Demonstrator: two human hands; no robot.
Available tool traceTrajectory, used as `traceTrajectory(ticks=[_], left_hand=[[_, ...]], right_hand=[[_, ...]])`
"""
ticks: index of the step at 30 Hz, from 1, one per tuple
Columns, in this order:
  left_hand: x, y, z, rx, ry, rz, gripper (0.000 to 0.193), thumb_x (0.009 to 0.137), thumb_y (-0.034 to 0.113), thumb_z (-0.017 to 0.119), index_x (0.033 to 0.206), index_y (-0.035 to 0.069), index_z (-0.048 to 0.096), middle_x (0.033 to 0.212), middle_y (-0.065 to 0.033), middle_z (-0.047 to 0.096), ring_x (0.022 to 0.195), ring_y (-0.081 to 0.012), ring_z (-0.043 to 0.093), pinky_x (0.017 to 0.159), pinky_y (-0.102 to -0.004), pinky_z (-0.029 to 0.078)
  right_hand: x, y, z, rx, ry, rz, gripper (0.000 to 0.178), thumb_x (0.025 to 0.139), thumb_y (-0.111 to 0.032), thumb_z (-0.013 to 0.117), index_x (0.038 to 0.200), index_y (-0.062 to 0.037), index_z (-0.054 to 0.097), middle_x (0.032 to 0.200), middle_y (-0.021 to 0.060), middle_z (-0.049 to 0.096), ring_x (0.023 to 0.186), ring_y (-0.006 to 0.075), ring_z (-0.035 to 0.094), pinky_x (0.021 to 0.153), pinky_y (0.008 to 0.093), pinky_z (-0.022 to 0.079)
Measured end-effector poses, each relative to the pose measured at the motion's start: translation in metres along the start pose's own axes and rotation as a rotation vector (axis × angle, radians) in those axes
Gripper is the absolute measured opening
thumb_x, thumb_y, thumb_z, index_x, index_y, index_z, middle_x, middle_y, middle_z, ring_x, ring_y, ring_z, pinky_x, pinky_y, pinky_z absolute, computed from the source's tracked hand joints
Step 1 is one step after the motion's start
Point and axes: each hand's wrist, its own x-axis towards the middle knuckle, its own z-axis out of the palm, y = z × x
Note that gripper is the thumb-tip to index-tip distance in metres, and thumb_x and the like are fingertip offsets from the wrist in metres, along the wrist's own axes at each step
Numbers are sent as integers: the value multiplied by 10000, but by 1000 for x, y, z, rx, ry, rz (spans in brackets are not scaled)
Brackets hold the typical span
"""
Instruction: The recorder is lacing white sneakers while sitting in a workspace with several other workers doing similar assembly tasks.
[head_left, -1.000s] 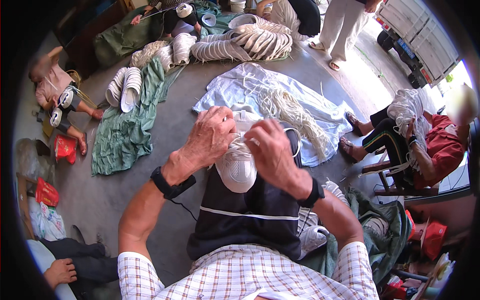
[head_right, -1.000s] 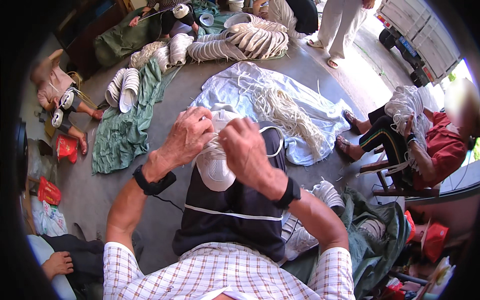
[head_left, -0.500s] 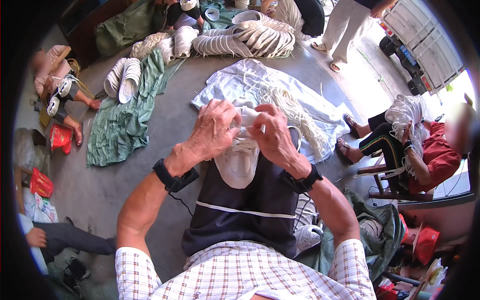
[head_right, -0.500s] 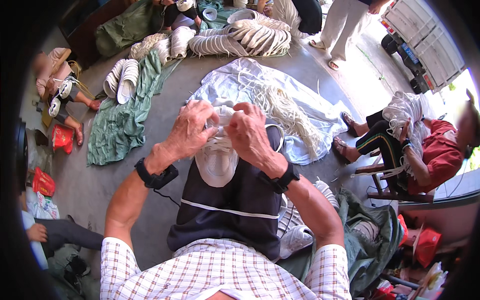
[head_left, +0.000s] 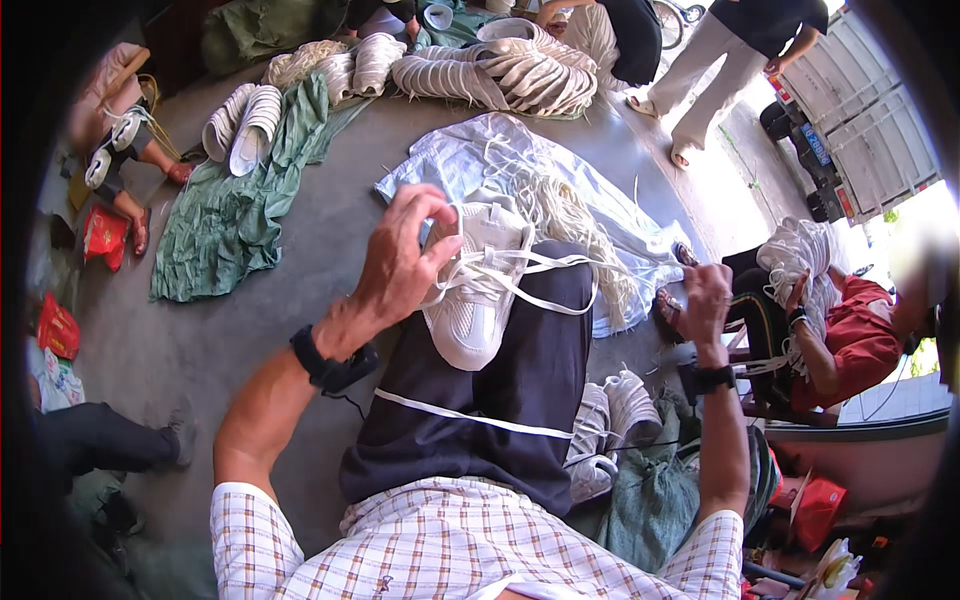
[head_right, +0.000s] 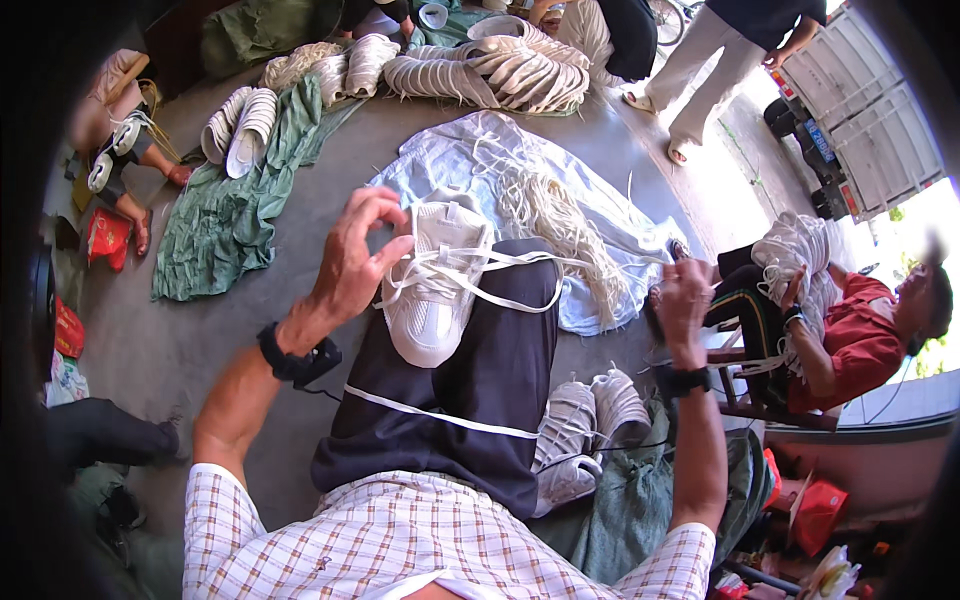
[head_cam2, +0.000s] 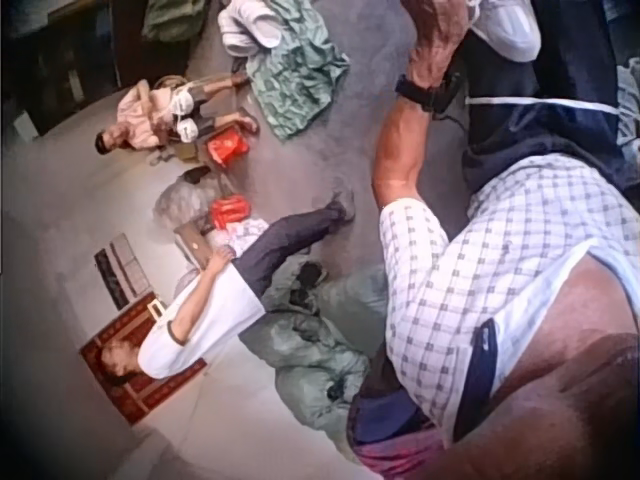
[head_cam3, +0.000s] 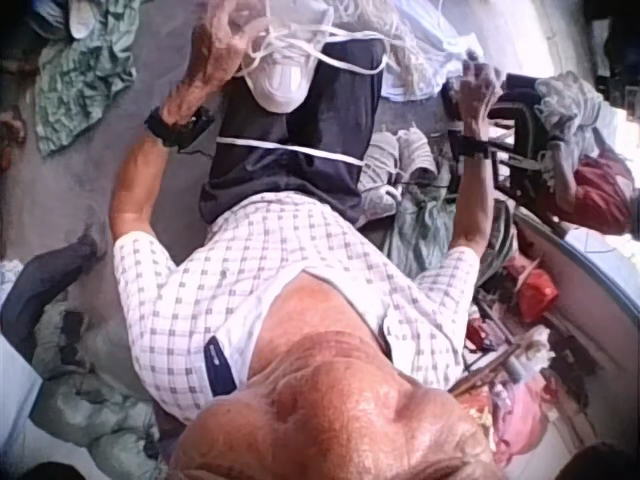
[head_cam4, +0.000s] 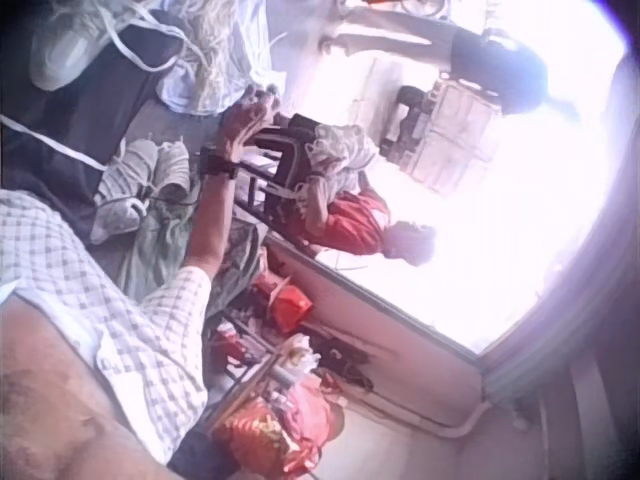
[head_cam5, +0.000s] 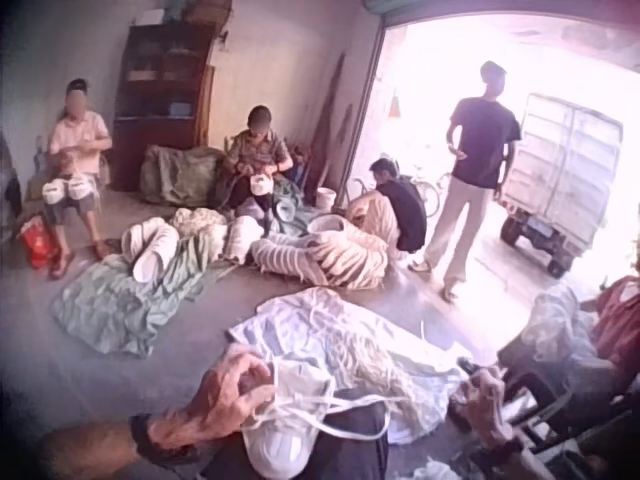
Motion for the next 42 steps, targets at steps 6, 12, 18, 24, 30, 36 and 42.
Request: traceTrajectory(ticks=[6, 12, 18, 24, 30, 36, 42], left_hand=[[-21, 31, -4, 348, -114, 4, 200, 755, 174, 785, 819, 57, 636, 1017, -88, 583, 977, -301, 578, 855, -409, 467], [-10, 17, -1, 357, -178, 33, 147, 811, 153, 715, 804, 34, 628, 981, -96, 586, 950, -295, 584, 845, -403, 456], [-5, 6, -16, 100, -262, -50, 171, 895, 143, 629, 827, -12, 604, 1017, -146, 587, 935, -298, 583, 843, -357, 454], [5, -17, -46, -151, -285, -272, 196, 948, 183, 603, 853, 13, 625, 1056, -50, 589, 950, -122, 551, 838, -331, 454], [11, -61, -171, -693, 13, -655, 289, 1002, 176, 569, 1171, -54, 613, 1170, -91, 649, 1001, -126, 605, 904, -320, 484], [-6, -122, -304, -1176, 254, -574, 261, 1025, 191, 526, 1162, -18, 604, 1261, -169, 613, 1063, -234, 627, 927, -393, 507], [-5, -142, -261, -470, 370, -833, 291, 979, 256, 626, 1110, -4, 638, 1106, -81, 638, 937, -144, 607, 846, -300, 483]], right_hand=[[-44, -174, 13, 385, -118, -519, 200, 787, -90, 752, 931, -47, 620, 943, 134, 568, 937, 333, 544, 821, 451, 414], [-47, -206, 50, 375, -266, -541, 170, 821, -142, 702, 904, -32, 602, 887, 130, 585, 887, 313, 539, 840, 434, 382], [-25, -204, 32, 737, -514, -102, 123, 885, -114, 642, 893, 9, 639, 691, 131, 648, 596, 250, 608, 604, 360, 467], [-7, -185, 15, 890, -545, 101, 166, 887, -97, 644, 1001, 21, 665, 689, 31, 626, 604, 92, 556, 569, 256, 441], [-18, -170, 19, 1036, -656, 91, 173, 890, -70, 643, 1034, 25, 657, 750, 41, 634, 658, 97, 584, 624, 254, 472], [-18, -211, 39, 1073, -620, -96, 236, 857, -56, 671, 1083, 7, 641, 856, 75, 667, 814, 179, 634, 709, 322, 501], [-24, -210, 45, 572, -150, -378, 273, 795, -87, 686, 1058, -51, 623, 1063, 131, 603, 1080, 331, 516, 935, 485, 368]])
